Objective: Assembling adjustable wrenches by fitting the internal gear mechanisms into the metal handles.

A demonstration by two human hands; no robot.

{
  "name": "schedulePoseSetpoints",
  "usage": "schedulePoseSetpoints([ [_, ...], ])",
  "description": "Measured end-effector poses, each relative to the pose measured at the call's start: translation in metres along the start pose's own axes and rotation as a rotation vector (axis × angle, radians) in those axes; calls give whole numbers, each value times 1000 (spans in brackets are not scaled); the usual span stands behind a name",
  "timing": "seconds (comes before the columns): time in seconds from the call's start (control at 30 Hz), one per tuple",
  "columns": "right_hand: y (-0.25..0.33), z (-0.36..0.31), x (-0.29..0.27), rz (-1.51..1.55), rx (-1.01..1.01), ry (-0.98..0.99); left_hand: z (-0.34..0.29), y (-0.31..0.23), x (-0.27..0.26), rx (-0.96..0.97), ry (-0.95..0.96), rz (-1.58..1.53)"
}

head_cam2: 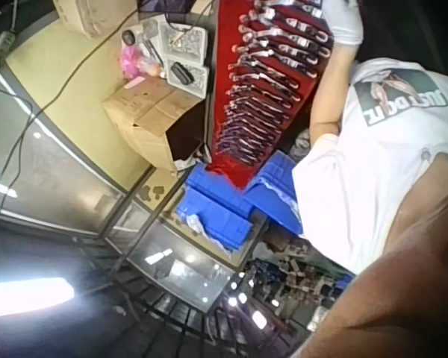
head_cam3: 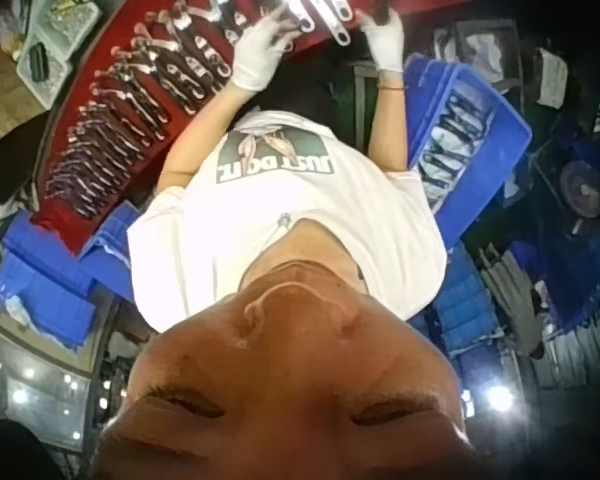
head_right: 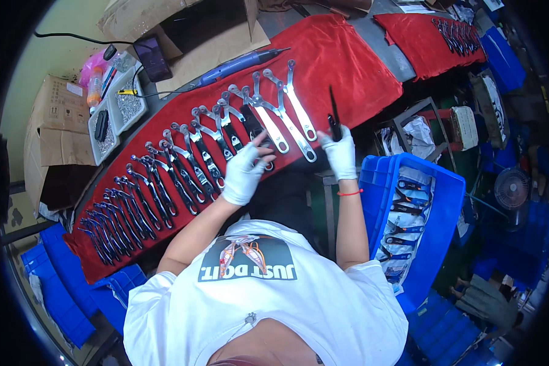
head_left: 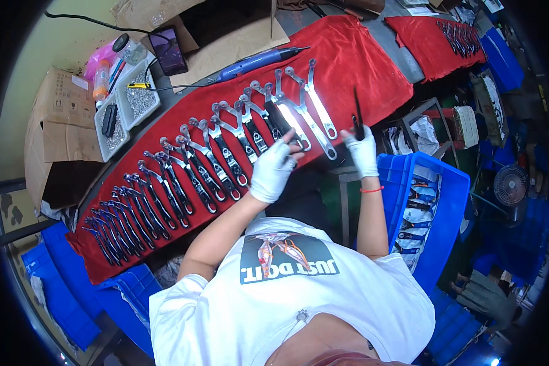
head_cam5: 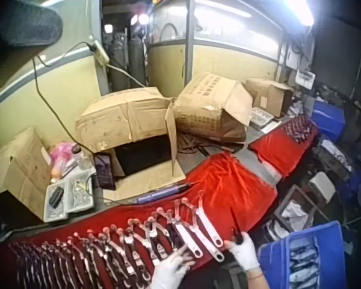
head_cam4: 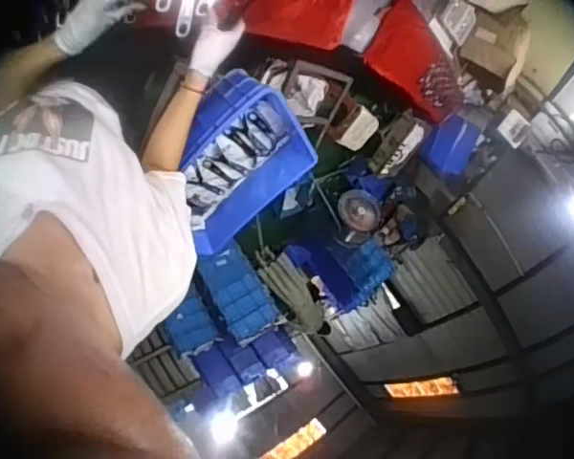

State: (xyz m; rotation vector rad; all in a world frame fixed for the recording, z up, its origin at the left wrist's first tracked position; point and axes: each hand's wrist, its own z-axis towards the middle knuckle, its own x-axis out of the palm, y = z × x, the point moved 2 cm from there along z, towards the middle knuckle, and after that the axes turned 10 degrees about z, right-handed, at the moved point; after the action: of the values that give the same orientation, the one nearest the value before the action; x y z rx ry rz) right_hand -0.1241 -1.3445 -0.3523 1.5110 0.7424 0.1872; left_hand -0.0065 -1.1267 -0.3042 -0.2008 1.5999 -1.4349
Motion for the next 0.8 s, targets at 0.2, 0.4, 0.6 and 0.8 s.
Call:
schedulePoseSetpoints([
  [0.2, -11, -40, 9, -330, 150, 9, 14, 23, 42, 398, -170, 549],
  [0.4, -29, -40, 25, 123, 291, 118, 18, 27, 57, 319, -89, 775],
  [0.6, -20, -23, 40, -5, 89, 33, 18, 28, 65, 294, -76, 842],
  [0.8, 12, -36, 39, -381, 54, -24, 14, 33, 64, 293, -39, 867],
])
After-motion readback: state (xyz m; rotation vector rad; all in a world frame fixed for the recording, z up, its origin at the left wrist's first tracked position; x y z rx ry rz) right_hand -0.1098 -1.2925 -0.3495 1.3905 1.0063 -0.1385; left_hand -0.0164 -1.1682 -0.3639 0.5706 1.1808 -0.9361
